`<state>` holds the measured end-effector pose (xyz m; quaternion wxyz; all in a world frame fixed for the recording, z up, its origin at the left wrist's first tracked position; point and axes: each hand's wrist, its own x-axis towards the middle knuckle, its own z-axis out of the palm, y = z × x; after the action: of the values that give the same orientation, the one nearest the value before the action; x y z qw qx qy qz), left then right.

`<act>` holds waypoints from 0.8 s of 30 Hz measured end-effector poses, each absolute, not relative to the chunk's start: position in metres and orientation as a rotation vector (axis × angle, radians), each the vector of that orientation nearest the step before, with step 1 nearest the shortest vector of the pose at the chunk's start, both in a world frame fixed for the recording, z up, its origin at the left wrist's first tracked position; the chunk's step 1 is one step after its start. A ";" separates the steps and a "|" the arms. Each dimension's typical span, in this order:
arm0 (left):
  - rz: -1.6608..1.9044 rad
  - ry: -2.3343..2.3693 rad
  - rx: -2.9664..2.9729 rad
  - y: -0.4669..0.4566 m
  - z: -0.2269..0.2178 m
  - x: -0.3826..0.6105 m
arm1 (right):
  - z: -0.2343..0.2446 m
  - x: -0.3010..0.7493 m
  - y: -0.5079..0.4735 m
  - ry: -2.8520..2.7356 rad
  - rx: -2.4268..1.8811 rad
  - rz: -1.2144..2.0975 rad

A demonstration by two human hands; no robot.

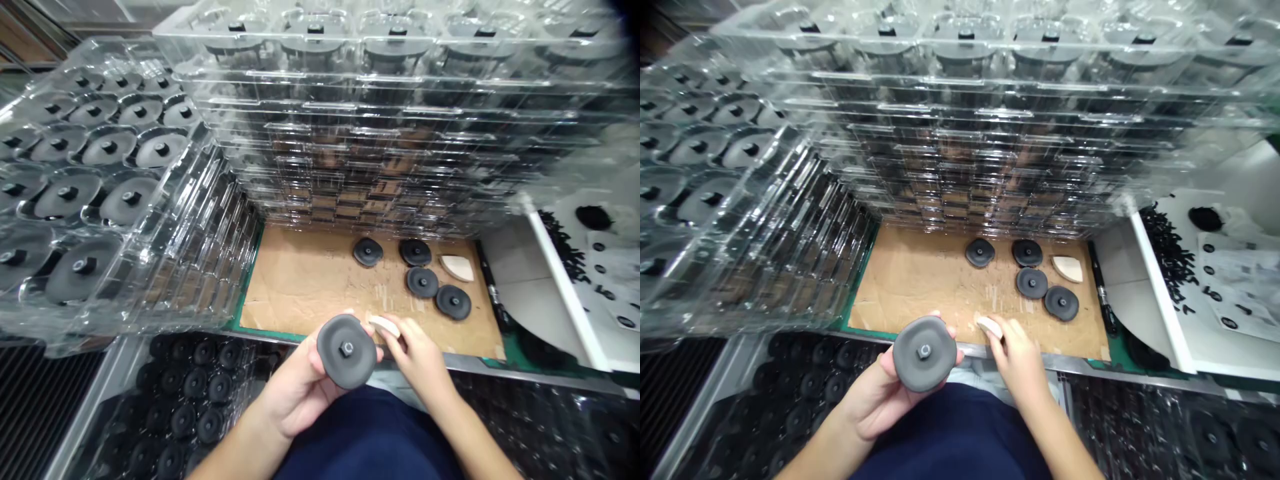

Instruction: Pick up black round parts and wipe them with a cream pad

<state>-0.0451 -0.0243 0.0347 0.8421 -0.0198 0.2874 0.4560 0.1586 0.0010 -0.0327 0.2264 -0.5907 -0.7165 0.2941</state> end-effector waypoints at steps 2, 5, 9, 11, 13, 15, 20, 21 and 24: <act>0.997 0.645 -0.030 -0.023 0.037 -0.042 | -0.004 0.151 0.011 -1.950 -1.620 0.788; 1.081 0.705 0.056 -0.022 0.039 -0.038 | 0.047 0.127 0.014 -1.920 -1.393 0.723; 1.175 0.835 0.133 -0.022 0.036 -0.039 | 0.088 0.100 0.006 -2.081 -0.923 0.826; 1.189 0.914 0.128 -0.022 0.036 -0.039 | 0.093 0.095 0.008 -2.174 -0.921 0.933; 1.179 0.925 0.130 -0.021 0.037 -0.037 | 0.092 0.093 0.012 -2.189 -0.980 0.835; 1.172 0.840 0.146 -0.020 0.039 -0.035 | 0.092 0.093 0.015 -2.133 -0.977 0.690; 1.168 0.767 0.201 -0.020 0.040 -0.040 | 0.095 0.112 0.007 -2.196 -0.885 0.863; 1.155 0.788 0.194 -0.020 0.039 -0.041 | 0.096 0.117 0.005 -2.226 -0.947 0.831; 1.126 0.784 0.166 -0.019 0.040 -0.041 | 0.100 0.122 0.008 -2.278 -1.130 0.563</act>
<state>-0.0405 -0.0194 0.0397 0.7705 0.0766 0.3616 0.5194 0.1223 0.0077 0.1004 0.2654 -0.4182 -0.8433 0.2086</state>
